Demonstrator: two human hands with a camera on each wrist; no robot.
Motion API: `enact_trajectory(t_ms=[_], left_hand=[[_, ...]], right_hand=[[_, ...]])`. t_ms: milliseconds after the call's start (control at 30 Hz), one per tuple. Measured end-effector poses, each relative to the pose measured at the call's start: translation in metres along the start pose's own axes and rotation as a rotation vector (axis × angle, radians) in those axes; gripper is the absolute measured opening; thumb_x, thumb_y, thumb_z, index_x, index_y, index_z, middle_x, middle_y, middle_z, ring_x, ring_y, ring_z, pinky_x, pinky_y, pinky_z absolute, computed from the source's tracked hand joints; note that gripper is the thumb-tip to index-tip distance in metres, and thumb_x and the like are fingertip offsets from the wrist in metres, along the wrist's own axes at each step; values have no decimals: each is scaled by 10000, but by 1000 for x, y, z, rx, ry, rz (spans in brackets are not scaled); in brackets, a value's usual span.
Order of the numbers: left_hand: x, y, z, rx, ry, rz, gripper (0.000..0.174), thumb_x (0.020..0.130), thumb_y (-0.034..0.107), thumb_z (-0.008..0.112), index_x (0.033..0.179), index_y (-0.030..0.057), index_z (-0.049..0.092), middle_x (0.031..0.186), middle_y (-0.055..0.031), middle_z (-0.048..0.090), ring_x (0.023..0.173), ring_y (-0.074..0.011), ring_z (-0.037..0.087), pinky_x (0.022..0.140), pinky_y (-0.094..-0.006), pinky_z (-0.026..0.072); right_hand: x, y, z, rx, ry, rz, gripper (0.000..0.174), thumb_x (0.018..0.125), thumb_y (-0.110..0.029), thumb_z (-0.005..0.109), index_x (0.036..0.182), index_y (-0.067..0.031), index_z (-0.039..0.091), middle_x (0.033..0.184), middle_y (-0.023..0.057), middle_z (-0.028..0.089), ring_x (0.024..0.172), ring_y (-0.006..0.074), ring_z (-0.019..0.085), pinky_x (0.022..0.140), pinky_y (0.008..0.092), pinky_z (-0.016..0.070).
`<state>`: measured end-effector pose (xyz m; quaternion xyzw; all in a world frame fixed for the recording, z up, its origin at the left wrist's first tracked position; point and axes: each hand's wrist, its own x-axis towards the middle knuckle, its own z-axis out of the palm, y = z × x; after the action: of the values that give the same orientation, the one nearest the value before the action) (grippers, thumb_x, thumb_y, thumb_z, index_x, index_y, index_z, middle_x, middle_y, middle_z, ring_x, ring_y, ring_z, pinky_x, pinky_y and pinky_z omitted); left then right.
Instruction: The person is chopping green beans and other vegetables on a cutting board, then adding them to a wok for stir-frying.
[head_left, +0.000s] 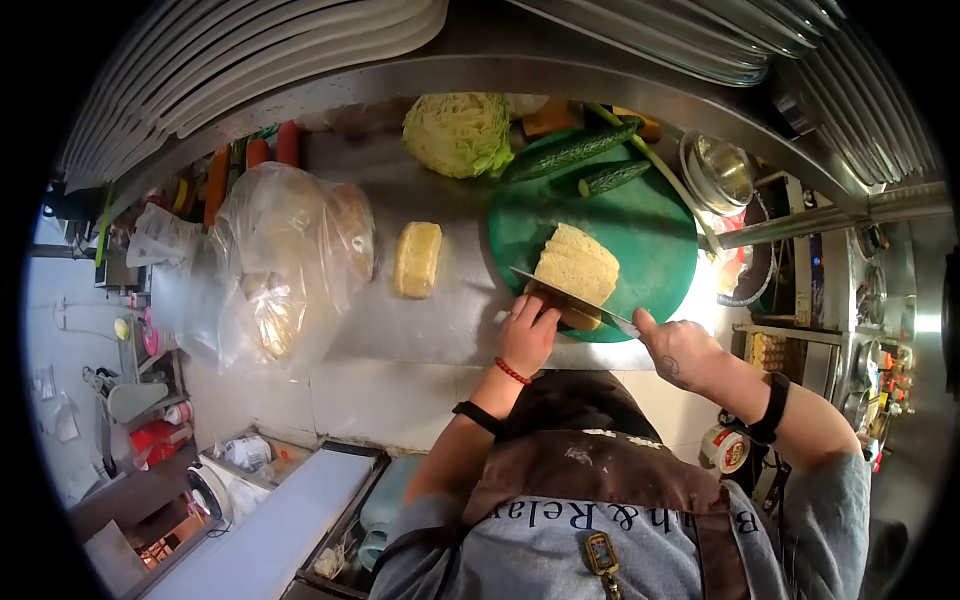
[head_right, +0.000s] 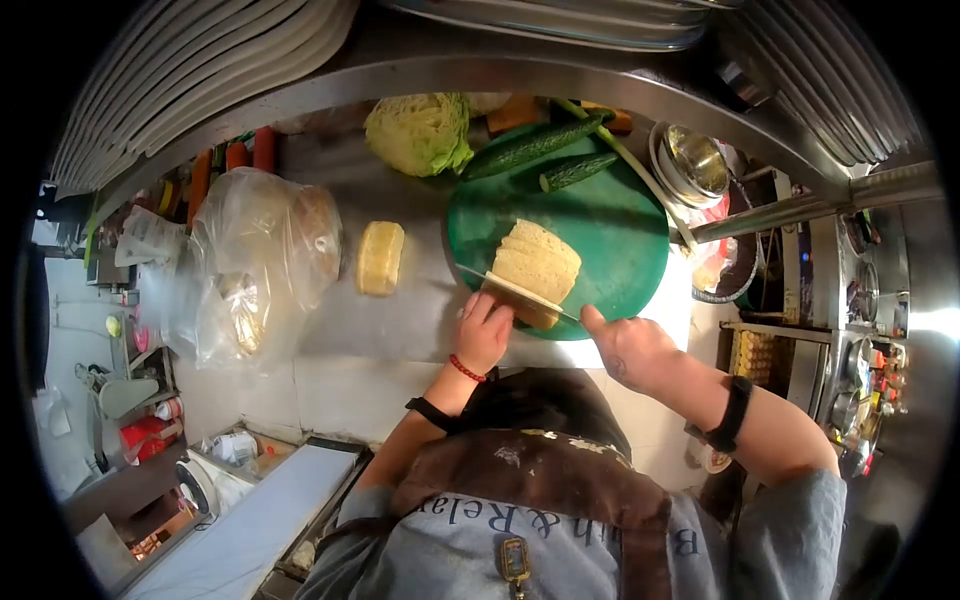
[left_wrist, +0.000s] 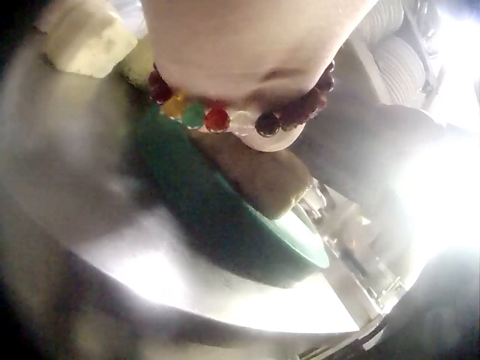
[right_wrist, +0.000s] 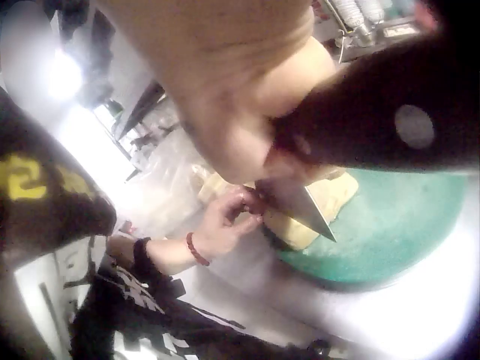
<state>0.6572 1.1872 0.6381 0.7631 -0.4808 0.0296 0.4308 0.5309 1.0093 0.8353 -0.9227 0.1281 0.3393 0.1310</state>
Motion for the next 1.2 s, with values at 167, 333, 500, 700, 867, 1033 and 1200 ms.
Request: enact_trajectory(t_ms=[167, 333, 500, 700, 867, 1033, 1200], left_hand=[[-7, -13, 6, -93, -4, -46, 123, 784, 72, 655, 907, 78, 655, 992, -107, 570, 951, -325, 553, 799, -418, 497], [-12, 0, -1, -118, 15, -36, 227, 785, 71, 686, 1010, 81, 660, 1114, -127, 558, 1056, -348, 536, 876, -425, 482], [15, 9, 5, -41, 16, -51, 228, 770, 130, 715, 989, 98, 658, 1155, -126, 543, 1108, -367, 509, 923, -446, 450], [47, 11, 27, 51, 7, -110, 175, 742, 128, 712, 910, 160, 674, 1097, -97, 541, 1035, -321, 537, 827, -407, 502], [47, 3, 33, 64, -52, -62, 158, 744, 126, 712, 893, 118, 662, 1096, -113, 541, 1003, -318, 546, 825, -403, 506], [32, 2, 3, -45, -136, 52, 348, 736, 107, 719, 1069, 60, 629, 1240, -139, 532, 1176, -363, 507, 952, -424, 477], [18, -13, 13, 2, -248, 45, 488, 713, 58, 700, 1190, 66, 596, 1308, -129, 517, 1276, -348, 456, 1022, -436, 444]], right_hand=[[42, -9, 31, 9, 29, -4, 278, 858, -34, 450, 1119, -43, 355, 766, 247, 652, 695, 419, 662, 622, 497, 536], [81, -1, 52, 111, 97, -30, 255, 888, -89, 462, 1127, -73, 375, 816, 231, 659, 769, 416, 655, 680, 499, 516], [38, 40, 13, 68, 351, -93, 206, 955, -182, 481, 1090, -59, 387, 665, 192, 625, 642, 408, 633, 575, 499, 499], [59, 79, 11, -97, 338, -10, 273, 912, -93, 471, 1162, -16, 390, 657, 210, 617, 637, 397, 641, 567, 472, 518], [111, 107, 57, 66, 380, -19, 241, 973, -210, 456, 1130, -46, 376, 715, 238, 636, 673, 431, 634, 585, 511, 505], [56, 78, -17, -25, 244, -33, 260, 911, -102, 442, 1154, -50, 365, 715, 223, 633, 658, 432, 638, 562, 511, 510], [82, 66, 27, -46, 109, -28, 332, 912, -95, 425, 1231, -45, 346, 783, 229, 653, 738, 410, 660, 654, 487, 531]])
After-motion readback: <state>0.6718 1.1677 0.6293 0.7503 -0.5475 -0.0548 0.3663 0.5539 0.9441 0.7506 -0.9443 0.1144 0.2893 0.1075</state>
